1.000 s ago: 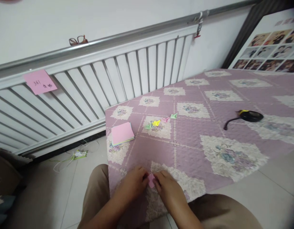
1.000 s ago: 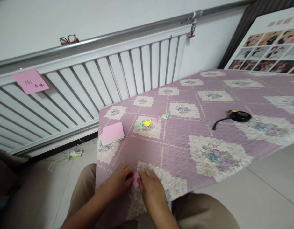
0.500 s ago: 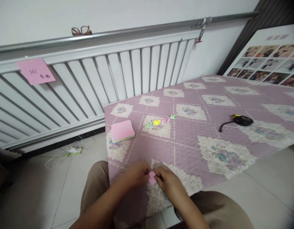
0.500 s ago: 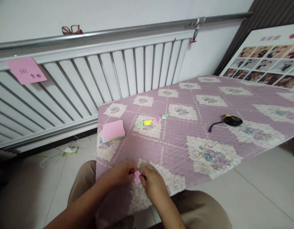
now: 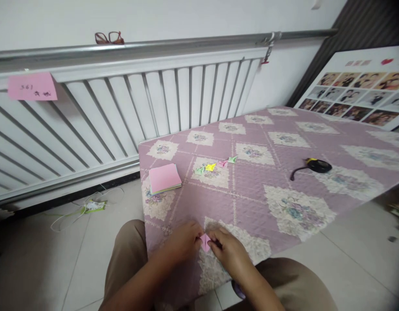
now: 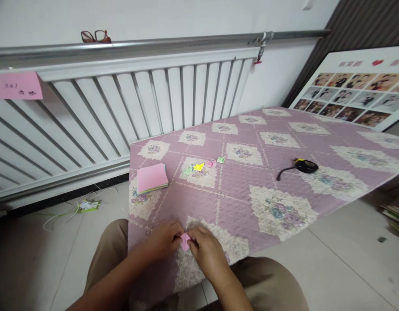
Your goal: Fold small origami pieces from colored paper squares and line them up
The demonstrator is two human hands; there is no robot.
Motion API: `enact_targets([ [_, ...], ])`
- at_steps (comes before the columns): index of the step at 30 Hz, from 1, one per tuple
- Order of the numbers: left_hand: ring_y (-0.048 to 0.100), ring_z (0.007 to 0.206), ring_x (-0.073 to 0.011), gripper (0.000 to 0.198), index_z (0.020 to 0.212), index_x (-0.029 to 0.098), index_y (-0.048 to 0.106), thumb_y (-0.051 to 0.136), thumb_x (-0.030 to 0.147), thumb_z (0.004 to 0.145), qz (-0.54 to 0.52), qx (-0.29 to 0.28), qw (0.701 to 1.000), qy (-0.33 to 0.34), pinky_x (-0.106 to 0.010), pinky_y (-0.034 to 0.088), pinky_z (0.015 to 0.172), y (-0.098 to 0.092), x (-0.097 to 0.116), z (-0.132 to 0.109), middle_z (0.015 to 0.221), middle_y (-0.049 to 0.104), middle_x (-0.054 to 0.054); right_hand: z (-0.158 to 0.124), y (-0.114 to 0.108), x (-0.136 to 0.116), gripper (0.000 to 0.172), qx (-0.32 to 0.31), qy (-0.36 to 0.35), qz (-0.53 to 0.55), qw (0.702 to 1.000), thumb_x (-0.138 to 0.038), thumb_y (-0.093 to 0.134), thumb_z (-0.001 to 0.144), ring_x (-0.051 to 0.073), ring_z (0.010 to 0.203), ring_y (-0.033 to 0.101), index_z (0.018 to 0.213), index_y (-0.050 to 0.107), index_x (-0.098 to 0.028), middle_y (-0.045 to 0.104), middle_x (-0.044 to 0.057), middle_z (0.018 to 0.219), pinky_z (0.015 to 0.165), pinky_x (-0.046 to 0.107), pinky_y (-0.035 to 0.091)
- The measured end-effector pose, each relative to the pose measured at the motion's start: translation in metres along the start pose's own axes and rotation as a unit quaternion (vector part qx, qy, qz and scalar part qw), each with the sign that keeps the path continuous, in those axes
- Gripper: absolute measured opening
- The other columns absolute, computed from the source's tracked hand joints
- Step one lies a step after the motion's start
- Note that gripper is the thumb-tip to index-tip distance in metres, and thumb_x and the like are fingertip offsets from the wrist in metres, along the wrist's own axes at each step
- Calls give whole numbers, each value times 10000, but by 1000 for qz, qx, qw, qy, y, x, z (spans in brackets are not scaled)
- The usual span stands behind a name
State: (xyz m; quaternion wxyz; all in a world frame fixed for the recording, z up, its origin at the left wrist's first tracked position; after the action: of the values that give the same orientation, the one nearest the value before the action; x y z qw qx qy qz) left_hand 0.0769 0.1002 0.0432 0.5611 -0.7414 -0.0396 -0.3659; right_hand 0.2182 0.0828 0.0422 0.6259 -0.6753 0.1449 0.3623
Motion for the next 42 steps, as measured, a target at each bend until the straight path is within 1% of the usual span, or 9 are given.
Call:
enact_targets([
  [4,520,771,-164,117,823,205,601,536,132,760,3,-15,1000,-4,-261,351,674,-1,-3,5,823,603,1,4,-2,0,112,-24,-7,1,1000,-129,520,785,163,760,528,726,554,-218,548,1,768,689,273,389],
  [10,531,758,-162,110,841,207,615,542,171,767,1,-18,1000,-24,-258,341,639,1,-5,5,823,623,0,10,-1,4,104,-31,8,-11,999,-124,537,746,160,751,531,688,537,-211,564,-7,742,664,263,377],
  [15,532,730,-164,76,815,209,618,557,249,795,13,-11,999,-50,-267,320,603,-2,1,6,806,622,-1,13,1,6,108,-40,1,4,999,-128,536,759,155,733,538,691,563,-207,588,-8,730,664,258,370],
  [22,530,722,-163,57,806,208,603,550,230,805,24,2,997,-72,-275,309,597,-2,7,3,792,603,-1,13,2,9,123,-45,-6,8,999,-108,528,749,157,736,545,689,566,-208,597,-9,729,670,257,374],
  [29,545,815,-172,35,821,199,578,544,198,813,17,13,998,-61,-276,349,676,0,8,-1,869,608,-9,8,-1,4,122,-32,-27,0,999,-117,525,777,164,771,546,711,559,-214,584,-5,765,695,266,387],
  [33,549,824,-172,59,834,199,592,538,194,811,9,8,999,-53,-272,359,688,1,7,-1,886,613,-12,7,0,4,126,-29,-29,-25,999,-118,525,788,171,769,535,707,544,-213,570,2,758,685,269,390],
  [38,547,839,-185,77,821,193,606,532,176,808,8,-2,999,-40,-279,361,708,2,7,1,892,615,-22,7,-3,-1,138,-28,-36,-12,999,-101,508,791,171,776,535,730,560,-213,570,10,780,690,267,399],
  [42,545,806,-181,103,811,183,613,515,153,811,11,3,1000,-18,-274,359,690,1,7,2,863,606,-23,6,-3,-5,160,-28,-46,-15,998,-84,495,782,173,783,542,734,569,-217,572,11,791,691,268,401],
])
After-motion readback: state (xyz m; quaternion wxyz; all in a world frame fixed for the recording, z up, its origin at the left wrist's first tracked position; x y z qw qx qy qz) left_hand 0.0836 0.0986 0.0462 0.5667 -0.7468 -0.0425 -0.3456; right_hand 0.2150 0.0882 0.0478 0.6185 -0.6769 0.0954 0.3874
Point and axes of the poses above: each hand's wrist, its own z-axis towards the middle knuckle, its own y-axis out of the palm, x = y × z, the point moved 5 cm from there along z, towards the middle knuckle
